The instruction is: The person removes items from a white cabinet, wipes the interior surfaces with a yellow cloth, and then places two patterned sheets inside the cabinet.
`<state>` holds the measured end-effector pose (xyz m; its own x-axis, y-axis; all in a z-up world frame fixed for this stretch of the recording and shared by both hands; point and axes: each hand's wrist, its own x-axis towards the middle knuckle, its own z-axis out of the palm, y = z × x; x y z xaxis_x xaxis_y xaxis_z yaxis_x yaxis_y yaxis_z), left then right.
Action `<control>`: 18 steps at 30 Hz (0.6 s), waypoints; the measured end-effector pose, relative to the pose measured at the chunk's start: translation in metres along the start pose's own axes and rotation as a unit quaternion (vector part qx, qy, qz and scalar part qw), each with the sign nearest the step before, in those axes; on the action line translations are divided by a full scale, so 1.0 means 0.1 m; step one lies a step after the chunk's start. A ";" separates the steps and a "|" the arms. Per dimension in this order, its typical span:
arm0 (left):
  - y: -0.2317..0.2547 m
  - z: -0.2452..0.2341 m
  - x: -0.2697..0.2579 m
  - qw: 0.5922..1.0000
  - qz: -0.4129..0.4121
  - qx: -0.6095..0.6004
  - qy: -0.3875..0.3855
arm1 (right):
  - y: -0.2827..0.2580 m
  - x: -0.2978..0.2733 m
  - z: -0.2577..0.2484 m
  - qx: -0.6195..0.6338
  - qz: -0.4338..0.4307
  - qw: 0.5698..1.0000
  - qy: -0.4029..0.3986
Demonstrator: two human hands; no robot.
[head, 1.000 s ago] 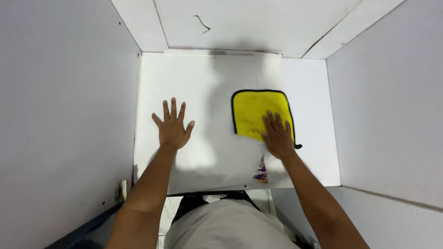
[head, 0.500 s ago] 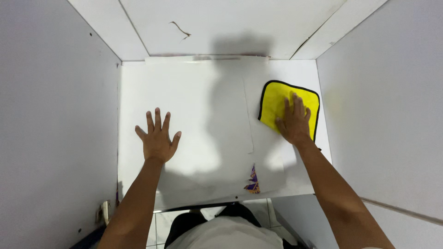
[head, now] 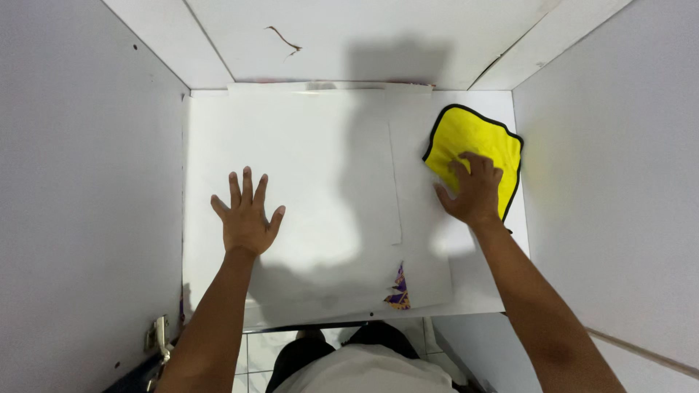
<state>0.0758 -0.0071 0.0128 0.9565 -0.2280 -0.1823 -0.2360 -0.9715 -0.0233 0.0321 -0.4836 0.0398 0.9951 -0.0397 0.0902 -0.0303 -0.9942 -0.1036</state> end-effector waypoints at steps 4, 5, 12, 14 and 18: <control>0.00 -0.01 0.00 1.000 -0.006 0.003 -0.017 | 0.14 -0.23 0.22 0.031 0.035 0.997 0.060; 0.00 -0.01 0.00 1.000 -0.005 0.004 -0.014 | 0.25 -0.20 0.27 0.113 0.067 0.989 0.063; 0.00 0.00 0.00 1.000 -0.005 0.014 -0.015 | 0.75 0.09 0.15 0.448 0.300 0.840 -0.067; 0.00 0.02 -0.01 1.000 -0.005 0.012 -0.014 | 0.62 0.05 -0.02 0.432 0.267 0.858 -0.073; 0.00 0.03 0.01 1.000 -0.006 0.005 -0.006 | 0.17 0.01 -0.28 0.482 0.254 0.814 -0.203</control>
<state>0.0766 -0.0075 0.0094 0.9570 -0.2160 -0.1936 -0.2267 -0.9733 -0.0349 0.0302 -0.5035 0.0655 0.8327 -0.1894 -0.5203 -0.5535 -0.3109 -0.7727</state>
